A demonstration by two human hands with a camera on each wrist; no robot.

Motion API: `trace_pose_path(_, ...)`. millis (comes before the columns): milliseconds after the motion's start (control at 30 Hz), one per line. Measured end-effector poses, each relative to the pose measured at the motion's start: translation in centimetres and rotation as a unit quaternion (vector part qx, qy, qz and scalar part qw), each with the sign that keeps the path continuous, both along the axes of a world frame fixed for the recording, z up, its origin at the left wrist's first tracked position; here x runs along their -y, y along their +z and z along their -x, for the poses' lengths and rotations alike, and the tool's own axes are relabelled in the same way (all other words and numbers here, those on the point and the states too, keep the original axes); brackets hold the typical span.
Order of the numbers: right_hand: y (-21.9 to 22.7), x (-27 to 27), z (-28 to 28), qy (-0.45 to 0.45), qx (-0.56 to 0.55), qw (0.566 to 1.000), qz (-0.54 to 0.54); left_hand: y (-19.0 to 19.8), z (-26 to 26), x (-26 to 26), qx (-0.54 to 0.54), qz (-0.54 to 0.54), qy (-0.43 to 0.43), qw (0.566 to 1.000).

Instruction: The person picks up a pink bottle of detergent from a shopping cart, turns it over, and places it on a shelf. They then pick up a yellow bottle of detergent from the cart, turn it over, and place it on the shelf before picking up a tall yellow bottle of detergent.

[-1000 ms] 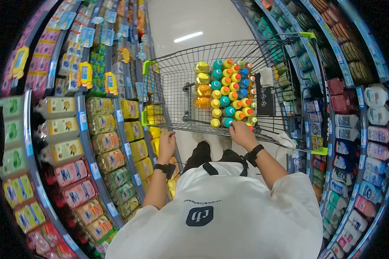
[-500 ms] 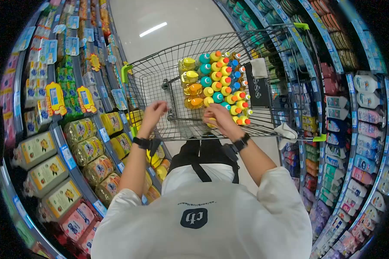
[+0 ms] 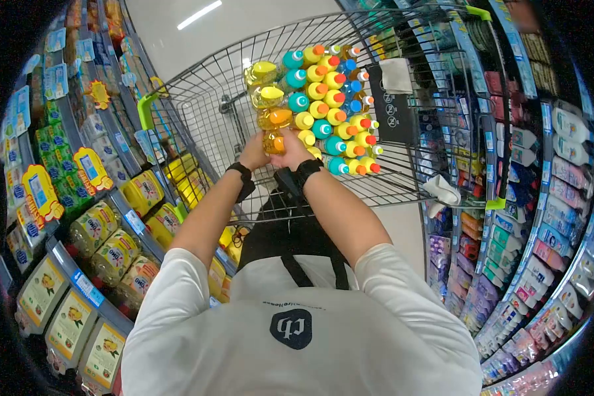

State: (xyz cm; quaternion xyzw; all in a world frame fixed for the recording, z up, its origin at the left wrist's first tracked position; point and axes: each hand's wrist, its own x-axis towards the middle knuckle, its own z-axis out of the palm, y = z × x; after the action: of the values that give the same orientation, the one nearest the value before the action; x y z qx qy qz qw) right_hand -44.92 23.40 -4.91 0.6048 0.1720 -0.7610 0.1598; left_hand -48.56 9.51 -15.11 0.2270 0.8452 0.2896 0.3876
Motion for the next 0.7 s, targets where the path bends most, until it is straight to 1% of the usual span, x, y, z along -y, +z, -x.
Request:
trace_pose_path(33, -0.8, 0.2, -0.1, -0.012, -0.022, 0.999, -0.02, -0.9, -0.2, -0.1, -0.014, -0.066, 0.024, 0.997)
trace_pose_path(67, -1.7, 0.2, -0.1, -0.011, -0.012, 1.0, -0.016, -1.8, -0.5, 0.0, -0.028, -0.131, 0.047, 0.99)
trace_pose_path(100, -3.4, 0.1, -0.4, 0.001, -0.015, 1.0, -0.02, -1.4, -0.4, -0.2, 0.002, -0.151, 0.086, 0.985)
trace_pose_path(167, -5.1, -0.1, -0.9, 0.03, -0.023, 0.999, -0.028, -0.6, -0.5, 0.2, 0.004, -0.151, 0.099, 0.984)
trace_pose_path(200, -5.1, -0.1, -0.7, 0.035, -0.02, 0.999, -0.026, 0.0, -0.2, 0.3, -0.004, -0.156, 0.107, 0.982)
trace_pose_path(233, -4.8, -0.1, -0.5, 0.01, -0.019, 1.0, -0.014, 1.0, 0.3, 0.2, -0.002, -0.155, 0.112, 0.982)
trace_pose_path(267, -4.4, 0.1, -0.5, -0.015, -0.017, 1.0, -0.002, 2.2, 0.8, 0.3, 0.003, -0.16, 0.097, 0.982)
trace_pose_path(300, -4.7, 0.2, -0.9, -0.012, -0.014, 1.0, 0.0, 2.7, 0.9, 0.3, 0.009, -0.165, 0.083, 0.983)
trace_pose_path(333, -5.1, 0.1, -1.4, -0.007, -0.044, 0.999, -0.009, 1.1, 0.9, 0.4, 0.01, -0.164, 0.086, 0.983)
trace_pose_path(367, -5.5, 0.0, -1.8, -0.003, -0.075, 0.997, -0.017, -0.9, 1.1, 0.3, 0.018, -0.155, 0.043, 0.987)
trace_pose_path(400, -4.9, -0.1, -2.0, 0.001, -0.075, 0.997, -0.017, -2.2, 1.2, 0.2, 0.025, -0.146, 0.001, 0.989)
trace_pose_path(433, -3.4, -0.2, -2.2, 0.008, -0.079, 0.997, -0.014, -0.4, 1.7, 0.0, 0.026, -0.147, 0.005, 0.989)
trace_pose_path(467, -1.9, -0.4, -2.5, 0.015, -0.081, 0.997, -0.01, 1.7, 2.1, 0.1, 0.032, -0.187, -0.01, 0.982)
trace_pose_path(500, -0.6, -0.8, -2.7, 0.0, -0.084, 0.996, 0.016, 3.3, 2.3, 0.2, 0.037, -0.227, -0.026, 0.973)
trace_pose_path(533, 0.2, -1.2, -3.0, 0.004, -0.081, 0.997, 0.018, 2.3, 1.9, 0.4, 0.038, -0.225, -0.021, 0.973)
trace_pose_path(600, 2.0, -2.0, -3.3, 0.012, -0.107, 0.993, 0.045, 0.3, 1.4, 0.5, 0.037, -0.261, -0.03, 0.964)
trace_pose_path(633, 3.7, -2.1, -3.1, 0.025, -0.095, 0.995, 0.031, 1.6, 1.5, 0.5, 0.034, -0.262, -0.026, 0.964)
trace_pose_path(700, 5.5, -2.9, -3.6, 0.036, -0.092, 0.995, 0.028, 4.2, 2.0, 0.7, 0.0, -0.218, -0.086, 0.972)
